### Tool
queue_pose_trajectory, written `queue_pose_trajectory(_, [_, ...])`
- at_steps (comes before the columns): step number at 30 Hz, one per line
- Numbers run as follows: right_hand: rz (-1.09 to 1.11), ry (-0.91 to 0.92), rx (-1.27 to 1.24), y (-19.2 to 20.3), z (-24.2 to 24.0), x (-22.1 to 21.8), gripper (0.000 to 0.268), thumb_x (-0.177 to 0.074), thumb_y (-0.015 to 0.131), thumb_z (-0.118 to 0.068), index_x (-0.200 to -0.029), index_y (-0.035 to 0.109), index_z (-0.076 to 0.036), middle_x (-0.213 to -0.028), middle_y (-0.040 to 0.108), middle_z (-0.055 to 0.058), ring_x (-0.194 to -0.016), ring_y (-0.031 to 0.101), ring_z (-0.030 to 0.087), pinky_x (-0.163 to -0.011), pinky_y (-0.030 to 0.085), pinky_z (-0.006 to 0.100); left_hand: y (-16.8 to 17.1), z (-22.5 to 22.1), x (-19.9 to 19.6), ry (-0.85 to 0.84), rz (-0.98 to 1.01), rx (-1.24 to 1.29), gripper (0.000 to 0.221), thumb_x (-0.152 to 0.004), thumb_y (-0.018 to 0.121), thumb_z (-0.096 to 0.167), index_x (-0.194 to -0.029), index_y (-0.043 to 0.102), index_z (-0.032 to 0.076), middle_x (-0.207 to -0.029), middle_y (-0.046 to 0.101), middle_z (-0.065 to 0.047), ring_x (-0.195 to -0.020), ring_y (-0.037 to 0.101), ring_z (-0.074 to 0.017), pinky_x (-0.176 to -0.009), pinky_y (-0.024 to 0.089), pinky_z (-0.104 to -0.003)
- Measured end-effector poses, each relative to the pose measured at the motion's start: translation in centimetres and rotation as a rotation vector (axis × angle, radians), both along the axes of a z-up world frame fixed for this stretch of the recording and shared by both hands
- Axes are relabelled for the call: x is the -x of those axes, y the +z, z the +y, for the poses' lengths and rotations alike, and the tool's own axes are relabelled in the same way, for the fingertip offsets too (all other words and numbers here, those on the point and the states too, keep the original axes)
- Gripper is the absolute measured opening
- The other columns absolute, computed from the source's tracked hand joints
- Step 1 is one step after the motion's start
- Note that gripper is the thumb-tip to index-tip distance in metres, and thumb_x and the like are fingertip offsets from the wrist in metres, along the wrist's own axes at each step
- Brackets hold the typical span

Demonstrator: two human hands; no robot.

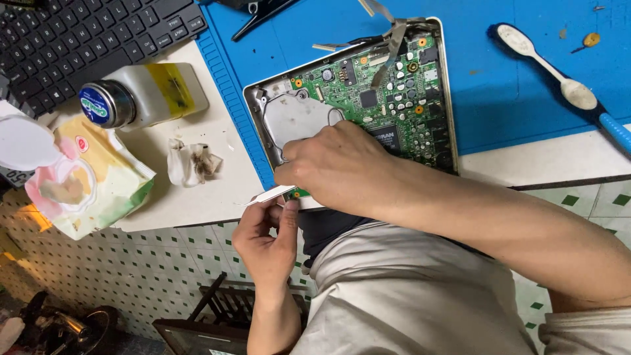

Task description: Disassembling a circuit board from its metal casing using tweezers and a prying tool.

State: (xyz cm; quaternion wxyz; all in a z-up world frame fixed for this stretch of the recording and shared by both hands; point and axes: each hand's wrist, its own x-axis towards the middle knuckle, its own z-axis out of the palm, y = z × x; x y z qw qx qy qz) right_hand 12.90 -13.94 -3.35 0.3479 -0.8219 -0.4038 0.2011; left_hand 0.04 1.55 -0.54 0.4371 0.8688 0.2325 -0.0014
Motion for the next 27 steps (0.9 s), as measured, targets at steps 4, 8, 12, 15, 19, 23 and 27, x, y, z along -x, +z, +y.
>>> queue_pose_trajectory(4, [-0.003, -0.019, -0.027, -0.5, 0.2, 0.2, 0.009, -0.090, 0.069, -0.010, -0.088, 0.073, -0.018, -0.078, 0.063, 0.002, -0.053, 0.064, 0.037, -0.039, 0.047, 0.052, 0.0, 0.1, 0.0, -0.025, -0.014, -0.013, 0.007, -0.091, 0.076, 0.007, -0.096, 0.072, 0.005, -0.071, 0.055, 0.001, -0.065, 0.047, -0.0075, -0.061, 0.044, -0.022])
queue_pose_trajectory(8, [-0.037, -0.076, -0.094, -0.8, 0.5, 0.4, 0.016, -0.082, 0.071, -0.002, -0.079, 0.071, -0.018, -0.073, 0.059, 0.001, -0.050, 0.060, 0.034, -0.036, 0.042, 0.050, -0.6, 0.4, 0.3, -0.024, -0.047, 0.004, 0.011, -0.091, 0.077, 0.005, -0.102, 0.073, 0.003, -0.072, 0.054, 0.001, -0.066, 0.045, -0.0078, -0.062, 0.044, -0.023])
queue_pose_trajectory(12, [-0.067, -0.086, -0.046, -0.7, 0.9, 0.6, 0.015, -0.086, 0.070, -0.008, -0.083, 0.075, -0.022, -0.078, 0.063, 0.000, -0.055, 0.067, 0.036, -0.037, 0.044, 0.049, -0.8, 0.6, 0.4, -0.026, -0.068, 0.011, 0.014, -0.091, 0.077, 0.004, -0.104, 0.073, 0.001, -0.076, 0.057, 0.000, -0.069, 0.049, -0.0081, -0.063, 0.046, -0.022])
queue_pose_trajectory(15, [-0.072, -0.078, -0.019, -0.5, 1.1, 0.6, 0.010, -0.086, 0.073, -0.013, -0.082, 0.076, -0.022, -0.078, 0.064, 0.000, -0.054, 0.067, 0.034, -0.036, 0.046, 0.047, -0.8, 0.6, 0.4, -0.025, -0.076, 0.019, 0.012, -0.091, 0.076, 0.002, -0.103, 0.073, 0.001, -0.079, 0.059, -0.001, -0.070, 0.050, -0.0080, -0.063, 0.047, -0.022])
queue_pose_trajectory(19, [-0.098, -0.186, -0.163, 0.8, 0.4, 0.9, 0.020, -0.083, 0.066, -0.005, -0.073, 0.076, -0.019, -0.073, 0.062, 0.001, -0.060, 0.069, 0.033, -0.048, 0.054, 0.048, -0.9, 0.8, 0.1, -0.002, -0.088, -0.010, 0.015, -0.086, 0.079, -0.003, -0.100, 0.077, -0.004, -0.069, 0.060, -0.013, -0.057, 0.054, -0.0126, -0.050, 0.048, -0.031])
queue_pose_trajectory(23, [-0.081, -0.212, -0.201, 0.6, 0.5, 1.2, 0.018, -0.083, 0.068, -0.005, -0.073, 0.076, -0.018, -0.072, 0.061, 0.001, -0.060, 0.069, 0.032, -0.048, 0.054, 0.046, -1.1, 0.8, 0.1, -0.013, -0.110, 0.000, 0.014, -0.086, 0.079, -0.004, -0.100, 0.077, -0.004, -0.069, 0.060, -0.012, -0.056, 0.055, -0.0124, -0.049, 0.047, -0.031])
queue_pose_trajectory(27, [-0.095, -0.240, -0.207, -0.5, 0.8, 1.9, 0.013, -0.082, 0.071, -0.010, -0.072, 0.074, -0.017, -0.073, 0.060, 0.001, -0.061, 0.068, 0.031, -0.049, 0.055, 0.046, -1.2, 0.7, 0.1, -0.023, -0.127, 0.007, 0.015, -0.086, 0.077, -0.005, -0.101, 0.077, -0.003, -0.069, 0.059, -0.012, -0.052, 0.054, -0.0128, -0.047, 0.046, -0.030])
